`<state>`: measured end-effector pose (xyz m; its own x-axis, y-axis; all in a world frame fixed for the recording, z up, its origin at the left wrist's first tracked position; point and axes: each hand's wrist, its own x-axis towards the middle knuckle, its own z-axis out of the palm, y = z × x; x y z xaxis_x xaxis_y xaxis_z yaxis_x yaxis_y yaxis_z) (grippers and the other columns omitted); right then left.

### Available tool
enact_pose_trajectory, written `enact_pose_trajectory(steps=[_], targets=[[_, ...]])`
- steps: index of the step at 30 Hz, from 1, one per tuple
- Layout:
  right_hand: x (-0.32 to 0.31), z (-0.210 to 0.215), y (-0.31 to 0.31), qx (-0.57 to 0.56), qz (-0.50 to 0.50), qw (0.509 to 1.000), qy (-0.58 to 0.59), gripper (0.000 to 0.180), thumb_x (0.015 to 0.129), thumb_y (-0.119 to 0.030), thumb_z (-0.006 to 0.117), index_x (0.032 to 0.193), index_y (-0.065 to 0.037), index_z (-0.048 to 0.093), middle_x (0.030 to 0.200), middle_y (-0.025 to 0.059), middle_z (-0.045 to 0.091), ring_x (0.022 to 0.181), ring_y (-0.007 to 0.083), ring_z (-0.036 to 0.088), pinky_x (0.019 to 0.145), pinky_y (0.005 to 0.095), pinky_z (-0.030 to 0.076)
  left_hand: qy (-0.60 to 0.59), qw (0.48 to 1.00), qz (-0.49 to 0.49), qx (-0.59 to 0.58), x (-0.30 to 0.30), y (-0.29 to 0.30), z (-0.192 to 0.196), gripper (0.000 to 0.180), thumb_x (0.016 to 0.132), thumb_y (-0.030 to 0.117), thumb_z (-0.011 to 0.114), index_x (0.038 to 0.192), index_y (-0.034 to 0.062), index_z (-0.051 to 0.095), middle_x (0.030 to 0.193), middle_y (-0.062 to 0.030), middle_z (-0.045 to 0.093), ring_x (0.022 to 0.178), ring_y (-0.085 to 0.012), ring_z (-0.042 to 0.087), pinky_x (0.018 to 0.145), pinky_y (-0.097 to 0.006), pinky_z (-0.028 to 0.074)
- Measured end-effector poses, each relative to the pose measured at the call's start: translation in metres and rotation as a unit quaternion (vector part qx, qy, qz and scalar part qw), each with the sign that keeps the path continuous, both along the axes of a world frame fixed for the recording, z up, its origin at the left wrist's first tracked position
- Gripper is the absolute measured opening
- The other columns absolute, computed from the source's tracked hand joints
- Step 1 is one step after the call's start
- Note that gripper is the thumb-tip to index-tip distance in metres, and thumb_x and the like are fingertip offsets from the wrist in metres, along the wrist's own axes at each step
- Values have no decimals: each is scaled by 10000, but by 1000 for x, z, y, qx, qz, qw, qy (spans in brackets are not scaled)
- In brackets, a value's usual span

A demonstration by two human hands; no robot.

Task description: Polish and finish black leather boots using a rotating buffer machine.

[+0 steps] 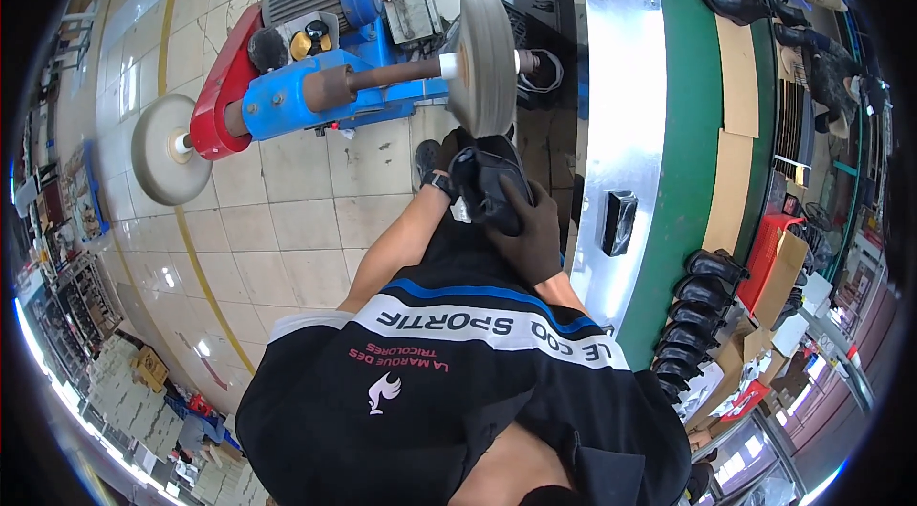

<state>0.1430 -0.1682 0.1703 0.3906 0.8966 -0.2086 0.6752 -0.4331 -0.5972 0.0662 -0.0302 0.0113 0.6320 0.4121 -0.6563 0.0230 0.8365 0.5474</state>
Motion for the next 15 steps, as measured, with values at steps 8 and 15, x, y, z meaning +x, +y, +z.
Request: enact_pose_trajectory(steps=[8,15], targets=[[1,7,46,-87,169,975,-113,567,610,-180,661,1160,-230,535,1059,268,453,961,419,449,784,445,409,-126,984,59,-112,9,-15,16,269,865,177,408,1055,42,542,983,-87,589,934,-189,557,796,-330,465],[4,-22,66,-89,159,974,-136,405,671,-155,600,1072,-204,593,994,260,482,843,385,491,694,434,424,-231,943,117,-208,17,-21,28,314,881,238,386,1070,35,534,971,-82,587,915,-189,563,781,-326,476]])
